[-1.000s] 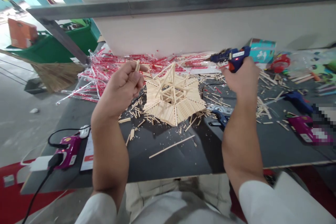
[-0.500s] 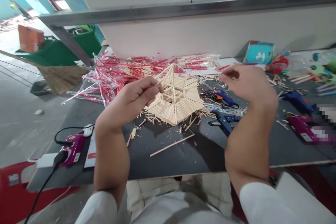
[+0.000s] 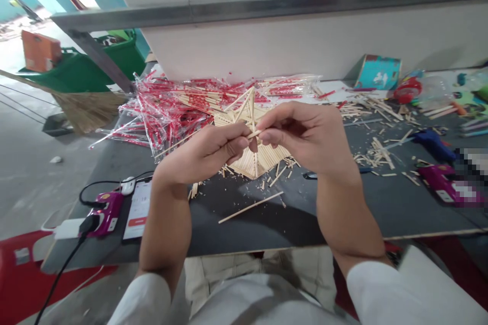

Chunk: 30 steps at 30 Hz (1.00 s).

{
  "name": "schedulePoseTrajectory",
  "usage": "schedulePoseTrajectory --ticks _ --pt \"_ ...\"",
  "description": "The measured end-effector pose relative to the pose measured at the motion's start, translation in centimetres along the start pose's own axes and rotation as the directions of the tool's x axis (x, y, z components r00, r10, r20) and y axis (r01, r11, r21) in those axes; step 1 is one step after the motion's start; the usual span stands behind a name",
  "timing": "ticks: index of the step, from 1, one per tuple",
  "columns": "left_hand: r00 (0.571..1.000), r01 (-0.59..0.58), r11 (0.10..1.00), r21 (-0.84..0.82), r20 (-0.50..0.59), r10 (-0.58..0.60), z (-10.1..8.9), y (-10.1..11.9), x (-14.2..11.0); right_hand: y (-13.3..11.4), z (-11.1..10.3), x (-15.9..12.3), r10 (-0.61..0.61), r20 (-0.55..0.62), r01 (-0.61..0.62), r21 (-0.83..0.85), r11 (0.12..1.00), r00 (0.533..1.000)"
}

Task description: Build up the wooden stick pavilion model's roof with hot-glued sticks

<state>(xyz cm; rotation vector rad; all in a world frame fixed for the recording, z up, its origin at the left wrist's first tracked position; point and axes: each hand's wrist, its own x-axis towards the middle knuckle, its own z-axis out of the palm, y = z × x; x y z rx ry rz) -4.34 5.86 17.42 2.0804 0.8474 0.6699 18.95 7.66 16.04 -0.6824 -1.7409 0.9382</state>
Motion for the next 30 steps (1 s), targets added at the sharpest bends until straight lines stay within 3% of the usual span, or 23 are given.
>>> schedulePoseTrajectory --ticks 7,11,16,22,26,30 --pt "0.995 0.076 0.990 0.120 -0.076 -0.067 -1.0 0.6 -0.7 -0.5 -1.7 0.2 -0.038 -0.110 0.042 0.028 0.999 0.993" --pt "0.996 0.083 0.983 0.164 -0.051 -0.076 -0.7 0.4 -0.5 0.0 -0.6 0.4 0.018 -0.175 0.008 0.144 0.990 0.984" --pt "0.996 0.049 0.985 0.167 -0.078 -0.037 0.2 0.2 0.4 0.7 1.3 0.8 0.093 -0.146 -0.058 0.226 0.972 0.985" --pt "0.992 0.122 0.941 0.315 -0.027 -0.120 -1.2 0.3 -0.6 0.8 0.0 1.1 0.116 -0.219 -0.069 0.211 0.975 0.969" --pt "0.980 0.179 0.941 0.286 -0.140 -0.144 -1.8 0.3 -1.2 1.7 -0.5 1.4 0.145 -0.117 -0.124 0.173 0.977 0.982" --pt "0.948 0.189 0.954 0.231 -0.296 -0.116 -0.4 0.4 -0.3 2.1 0.2 1.3 0.128 -0.084 -0.113 0.165 0.980 0.988"
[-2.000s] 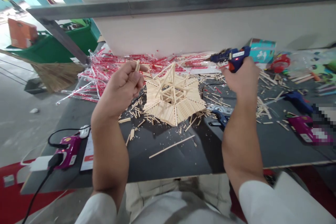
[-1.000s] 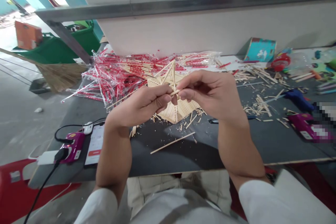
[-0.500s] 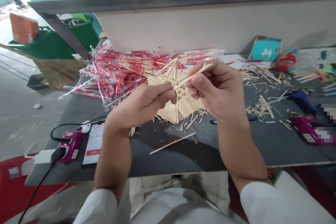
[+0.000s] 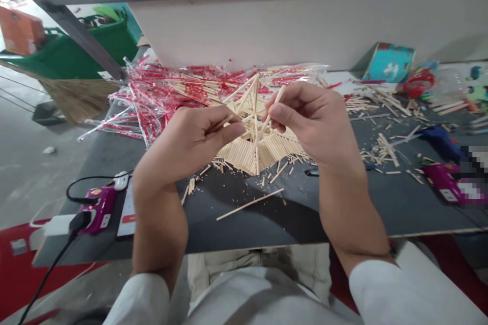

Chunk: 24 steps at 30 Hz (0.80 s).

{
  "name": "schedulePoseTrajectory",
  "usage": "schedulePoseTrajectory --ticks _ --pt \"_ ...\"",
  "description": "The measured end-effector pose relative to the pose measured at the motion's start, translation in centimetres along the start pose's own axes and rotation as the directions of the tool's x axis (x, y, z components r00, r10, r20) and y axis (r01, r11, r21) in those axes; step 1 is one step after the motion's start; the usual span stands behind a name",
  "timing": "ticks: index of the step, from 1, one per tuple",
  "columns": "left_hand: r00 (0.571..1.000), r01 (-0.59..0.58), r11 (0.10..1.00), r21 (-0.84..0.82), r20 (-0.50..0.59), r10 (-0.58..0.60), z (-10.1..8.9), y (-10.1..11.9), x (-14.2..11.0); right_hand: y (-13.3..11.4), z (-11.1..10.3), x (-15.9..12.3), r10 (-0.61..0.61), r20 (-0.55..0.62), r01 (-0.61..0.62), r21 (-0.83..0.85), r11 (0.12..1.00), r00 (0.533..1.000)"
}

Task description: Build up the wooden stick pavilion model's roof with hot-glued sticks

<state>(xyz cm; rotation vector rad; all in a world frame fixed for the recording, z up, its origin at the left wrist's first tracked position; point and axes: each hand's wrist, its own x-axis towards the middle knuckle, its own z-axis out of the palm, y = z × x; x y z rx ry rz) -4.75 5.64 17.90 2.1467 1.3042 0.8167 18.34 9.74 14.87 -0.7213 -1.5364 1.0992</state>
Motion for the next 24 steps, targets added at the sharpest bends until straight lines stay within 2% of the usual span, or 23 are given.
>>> schedulePoseTrajectory --ticks 3,7,11,16,20,24 --pt "0.998 -0.042 0.999 0.014 -0.056 0.043 1.7 0.7 0.6 -0.1 0.4 -0.4 -0.059 0.002 0.059 0.022 0.998 0.998" --pt "0.980 -0.170 0.983 0.065 -0.097 0.176 3.2 1.2 0.9 -0.4 0.3 -0.7 -0.132 0.009 0.132 -0.002 0.991 0.991" --pt "0.964 -0.264 0.965 0.009 -0.035 0.264 3.1 1.2 0.9 -0.6 -0.2 -0.8 -0.161 -0.011 0.161 -0.018 0.987 0.987" --pt "0.962 -0.238 0.965 -0.112 0.107 0.250 2.6 1.0 1.0 -0.7 0.2 -1.3 -0.251 -0.056 0.248 -0.064 0.967 0.966" --pt "0.962 -0.227 0.968 -0.111 0.131 0.240 2.4 1.0 1.0 -0.8 0.5 -1.7 -0.299 -0.092 0.277 -0.191 0.942 0.950" --pt "0.961 -0.226 0.970 -0.092 0.140 0.237 2.4 0.9 0.8 -1.1 0.2 -1.8 -0.440 -0.034 0.395 -0.382 0.835 0.897"
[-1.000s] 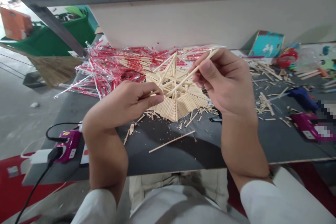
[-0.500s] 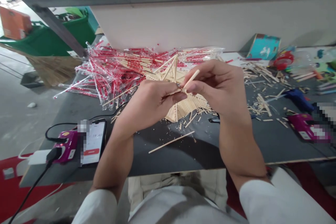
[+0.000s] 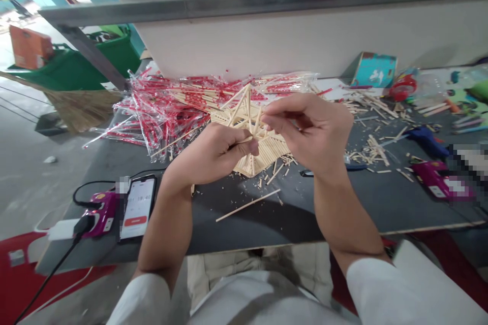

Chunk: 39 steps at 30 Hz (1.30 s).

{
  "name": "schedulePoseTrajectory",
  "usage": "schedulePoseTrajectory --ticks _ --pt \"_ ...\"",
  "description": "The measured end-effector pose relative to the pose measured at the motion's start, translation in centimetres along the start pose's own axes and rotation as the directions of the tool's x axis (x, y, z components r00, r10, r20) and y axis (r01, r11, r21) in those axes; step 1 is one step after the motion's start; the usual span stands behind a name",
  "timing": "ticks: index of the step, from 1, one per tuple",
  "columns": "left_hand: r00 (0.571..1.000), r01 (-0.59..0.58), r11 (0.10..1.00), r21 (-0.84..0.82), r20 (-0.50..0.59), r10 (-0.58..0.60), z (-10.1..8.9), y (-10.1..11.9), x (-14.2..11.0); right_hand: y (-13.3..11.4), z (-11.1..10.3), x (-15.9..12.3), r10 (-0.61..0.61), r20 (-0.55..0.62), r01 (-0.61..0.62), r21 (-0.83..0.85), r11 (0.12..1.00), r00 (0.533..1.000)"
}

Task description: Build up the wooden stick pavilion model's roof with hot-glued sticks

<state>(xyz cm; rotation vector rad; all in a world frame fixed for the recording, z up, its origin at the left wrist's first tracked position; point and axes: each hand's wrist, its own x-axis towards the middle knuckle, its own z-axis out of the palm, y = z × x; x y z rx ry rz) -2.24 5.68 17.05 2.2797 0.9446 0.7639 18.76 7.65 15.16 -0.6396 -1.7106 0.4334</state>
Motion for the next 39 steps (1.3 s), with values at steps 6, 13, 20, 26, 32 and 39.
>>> schedulePoseTrajectory --ticks 6,13,20,26,32,39 --pt "1.000 0.010 1.000 0.020 0.007 -0.010 -0.1 0.2 -0.3 0.2 -0.4 0.1 -0.069 0.159 0.095 -0.168 0.981 0.985" --pt "0.995 0.015 0.999 0.042 -0.101 -0.011 0.2 0.8 -0.2 1.0 0.1 -0.5 -0.055 0.144 0.074 -0.135 0.988 0.988" --pt "0.863 0.105 0.993 -0.047 -0.492 -0.114 0.2 0.4 -0.6 -0.9 1.0 -0.6 -0.205 0.069 0.215 -0.419 0.882 0.976" --pt "0.931 0.079 0.991 -0.112 -0.348 -0.113 -2.5 -0.8 -2.1 2.3 -4.0 0.8 -0.028 -0.006 0.020 -0.580 0.814 1.000" --pt "0.961 0.165 0.985 -0.044 -0.217 -0.171 -1.4 -0.4 -0.7 5.7 -6.6 1.7 0.082 -0.177 -0.167 -0.552 0.817 0.981" --pt "0.972 0.128 0.986 -0.107 -0.186 -0.146 1.2 -0.8 1.1 0.6 -0.6 0.8 0.246 0.182 -0.261 0.065 0.963 0.952"
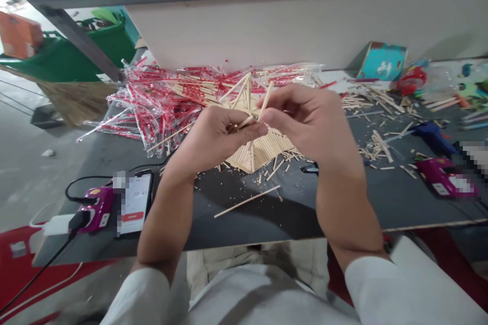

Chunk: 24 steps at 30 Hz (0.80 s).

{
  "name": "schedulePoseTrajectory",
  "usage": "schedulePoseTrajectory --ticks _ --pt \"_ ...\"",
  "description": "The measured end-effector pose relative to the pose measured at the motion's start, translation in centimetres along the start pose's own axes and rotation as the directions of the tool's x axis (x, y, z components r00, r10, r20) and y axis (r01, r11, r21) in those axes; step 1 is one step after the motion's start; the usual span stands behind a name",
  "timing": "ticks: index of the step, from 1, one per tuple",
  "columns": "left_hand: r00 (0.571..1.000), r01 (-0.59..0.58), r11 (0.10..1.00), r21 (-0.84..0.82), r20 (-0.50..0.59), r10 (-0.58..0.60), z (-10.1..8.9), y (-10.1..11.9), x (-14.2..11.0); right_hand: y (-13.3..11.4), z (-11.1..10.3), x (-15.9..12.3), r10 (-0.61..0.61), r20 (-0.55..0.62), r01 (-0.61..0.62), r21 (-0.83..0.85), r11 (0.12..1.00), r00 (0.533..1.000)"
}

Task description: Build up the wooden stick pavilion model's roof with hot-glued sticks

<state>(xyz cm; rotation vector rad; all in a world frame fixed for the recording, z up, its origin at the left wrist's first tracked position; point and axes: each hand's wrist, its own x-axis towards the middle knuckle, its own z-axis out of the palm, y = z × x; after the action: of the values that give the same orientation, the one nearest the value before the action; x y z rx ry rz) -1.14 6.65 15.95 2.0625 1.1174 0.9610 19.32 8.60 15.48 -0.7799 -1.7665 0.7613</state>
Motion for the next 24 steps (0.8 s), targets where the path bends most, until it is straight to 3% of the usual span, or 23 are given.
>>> schedulePoseTrajectory --ticks 3,12,18,24 --pt "1.000 0.014 1.000 0.024 -0.018 -0.013 0.3 -0.1 0.2 0.4 1.0 0.3 0.022 0.066 -0.025 0.044 0.999 0.998" --pt "0.996 0.028 0.988 0.154 -0.090 -0.014 -0.7 -0.4 0.5 1.8 1.2 1.3 0.025 0.065 -0.025 -0.007 1.000 0.998" --pt "0.991 0.008 0.983 0.185 -0.132 0.017 -0.1 -0.7 0.9 2.8 1.8 1.5 0.010 -0.028 -0.009 0.049 0.999 1.000" --pt "0.994 0.006 0.973 0.229 -0.105 0.019 -0.3 -0.6 1.0 2.6 2.1 1.4 0.023 -0.066 -0.020 0.040 0.999 0.998"
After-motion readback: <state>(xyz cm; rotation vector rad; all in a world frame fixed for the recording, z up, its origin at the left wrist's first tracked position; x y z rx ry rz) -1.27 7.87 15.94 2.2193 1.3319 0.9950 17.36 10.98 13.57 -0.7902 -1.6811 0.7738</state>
